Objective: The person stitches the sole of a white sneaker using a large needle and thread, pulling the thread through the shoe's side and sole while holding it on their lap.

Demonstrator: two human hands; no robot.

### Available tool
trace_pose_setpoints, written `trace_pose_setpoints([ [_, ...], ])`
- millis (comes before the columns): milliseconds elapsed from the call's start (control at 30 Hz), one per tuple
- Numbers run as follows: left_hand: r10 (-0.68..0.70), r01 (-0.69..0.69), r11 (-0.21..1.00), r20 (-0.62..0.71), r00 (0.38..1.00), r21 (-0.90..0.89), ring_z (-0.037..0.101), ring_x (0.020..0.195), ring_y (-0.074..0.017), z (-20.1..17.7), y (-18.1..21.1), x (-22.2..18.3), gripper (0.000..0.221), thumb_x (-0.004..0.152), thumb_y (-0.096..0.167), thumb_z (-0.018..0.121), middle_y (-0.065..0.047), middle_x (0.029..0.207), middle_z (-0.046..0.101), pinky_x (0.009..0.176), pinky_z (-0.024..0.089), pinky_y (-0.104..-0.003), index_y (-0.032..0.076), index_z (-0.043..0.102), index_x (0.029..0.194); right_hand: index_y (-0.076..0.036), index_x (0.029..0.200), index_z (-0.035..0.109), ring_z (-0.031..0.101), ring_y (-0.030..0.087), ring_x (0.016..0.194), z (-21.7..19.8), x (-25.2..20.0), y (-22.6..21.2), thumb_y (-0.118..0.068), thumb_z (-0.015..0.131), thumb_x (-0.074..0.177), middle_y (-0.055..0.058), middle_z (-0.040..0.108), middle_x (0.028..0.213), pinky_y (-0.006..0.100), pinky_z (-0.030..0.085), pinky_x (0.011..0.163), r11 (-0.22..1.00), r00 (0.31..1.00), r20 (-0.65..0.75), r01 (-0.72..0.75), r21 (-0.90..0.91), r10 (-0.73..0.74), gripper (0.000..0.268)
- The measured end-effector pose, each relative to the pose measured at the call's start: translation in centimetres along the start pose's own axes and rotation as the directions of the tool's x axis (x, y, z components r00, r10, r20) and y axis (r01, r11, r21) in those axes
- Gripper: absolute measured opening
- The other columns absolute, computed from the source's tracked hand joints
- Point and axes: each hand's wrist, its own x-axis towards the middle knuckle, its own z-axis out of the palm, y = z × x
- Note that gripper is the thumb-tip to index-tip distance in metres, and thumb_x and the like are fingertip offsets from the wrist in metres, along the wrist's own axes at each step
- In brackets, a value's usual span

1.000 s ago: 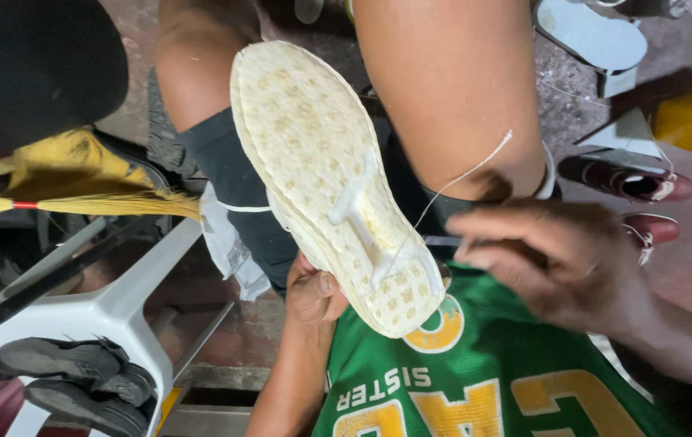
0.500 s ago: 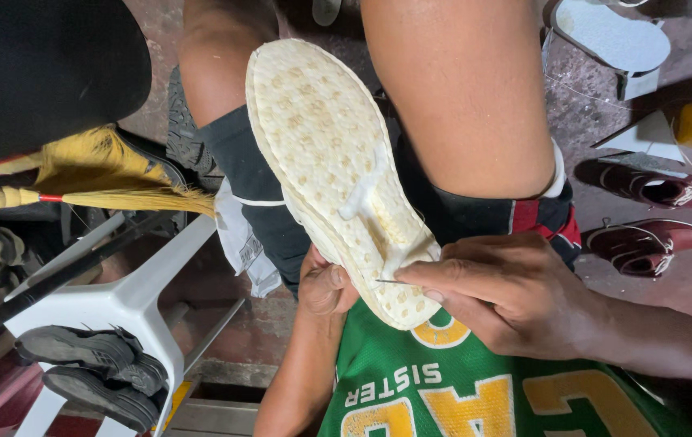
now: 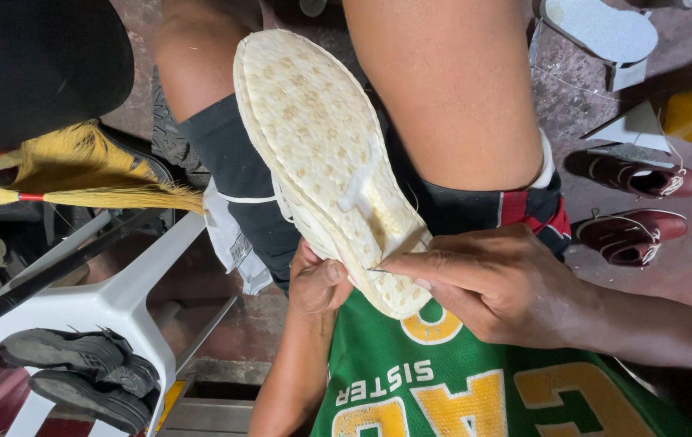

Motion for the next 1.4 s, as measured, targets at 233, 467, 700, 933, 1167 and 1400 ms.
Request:
trace_pose_setpoints([
  [233, 0.016, 0.023, 0.907, -0.089, 0.996, 0.42, 0.073, 0.101, -0.0197, 2.5, 1.2, -0.8, 0.053, 0.082, 0.007, 0.087, -0.013, 0.115, 0.075, 0.092, 0.058, -0.034, -0.006, 0.063, 0.127, -0.033, 0.13, 0.068, 0.073, 0.018, 0.084, -1.0, -2.1, 1.0, -0.036, 0.074, 0.081, 0.006, 0.074, 0.105, 0.04, 0.054, 0.061, 0.837, 1.0, 0.018, -0.001, -0.547, 0.013, 0.049],
  [467, 0.036, 0.015, 0.67, -0.053, 0.998, 0.742, 0.07, 0.1, -0.0129, 3.9, 1.7, -0.7, 0.035, 0.085, 0.005, 0.083, -0.008, 0.11, 0.075, 0.093, 0.055, -0.029, -0.003, 0.07, 0.116, -0.021, 0.118, 0.077, 0.072, 0.015, 0.067, -3.7, 0.8, 1.8, -0.021, 0.079, 0.075, 0.001, 0.072, 0.083, 0.036, 0.057, 0.051, 0.896, 0.982, 0.174, 0.018, -0.443, 0.067, 0.042],
  [700, -0.034, 0.055, 0.624, -0.043, 0.998, 0.779, 0.071, 0.096, -0.0121, 5.3, 2.9, 0.0, 0.027, 0.087, 0.003, 0.081, -0.006, 0.105, 0.078, 0.089, 0.057, -0.029, -0.001, 0.073, 0.112, -0.017, 0.115, 0.077, 0.071, 0.017, 0.068, -4.1, 3.3, 1.9, -0.02, 0.075, 0.073, 0.001, 0.071, 0.083, 0.036, 0.056, 0.047, 0.881, 0.953, 0.301, 0.11, -0.459, 0.038, 0.042],
  [933, -0.061, 0.094, 0.612, -0.071, 0.996, 0.785, 0.072, 0.096, -0.0141, 5.6, 3.8, 0.1, 0.025, 0.089, 0.0, 0.079, -0.007, 0.106, 0.079, 0.089, 0.058, -0.03, -0.002, 0.074, 0.113, -0.011, 0.11, 0.074, 0.07, 0.019, 0.06, -2.9, 4.8, 2.3, -0.014, 0.072, 0.083, 0.003, 0.069, 0.08, 0.036, 0.055, 0.041, 0.899, 0.918, 0.384, 0.08, -0.43, 0.102, 0.027],
  [1167, -0.133, -0.017, 0.636, 0.131, 0.982, 0.771, 0.06, 0.123, -0.0191, 3.0, 5.7, 0.4, 0.037, 0.089, 0.0, 0.058, -0.011, 0.131, 0.064, 0.105, 0.045, -0.035, 0.0, 0.063, 0.126, -0.013, 0.11, 0.072, 0.068, 0.012, 0.055, -6.0, 4.9, 3.4, -0.006, 0.072, 0.084, 0.0, 0.065, 0.07, 0.031, 0.054, 0.049, 0.99, 0.9, 0.413, -0.117, -0.083, 0.141, 0.027],
  [1400, -0.228, -0.209, 0.135, 0.236, 0.945, 0.968, 0.062, 0.12, -0.0386, 1.6, 4.9, 0.9, 0.034, 0.091, 0.019, 0.067, -0.018, 0.127, 0.069, 0.105, 0.046, -0.045, 0.003, 0.07, 0.121, -0.012, 0.105, 0.069, 0.066, 0.013, 0.055, -4.8, 4.5, 4.6, -0.009, 0.076, 0.082, 0.0, 0.066, 0.07, 0.03, 0.058, 0.05, 0.975, 0.948, 0.296, 0.167, -0.145, -0.118, 0.024],
])
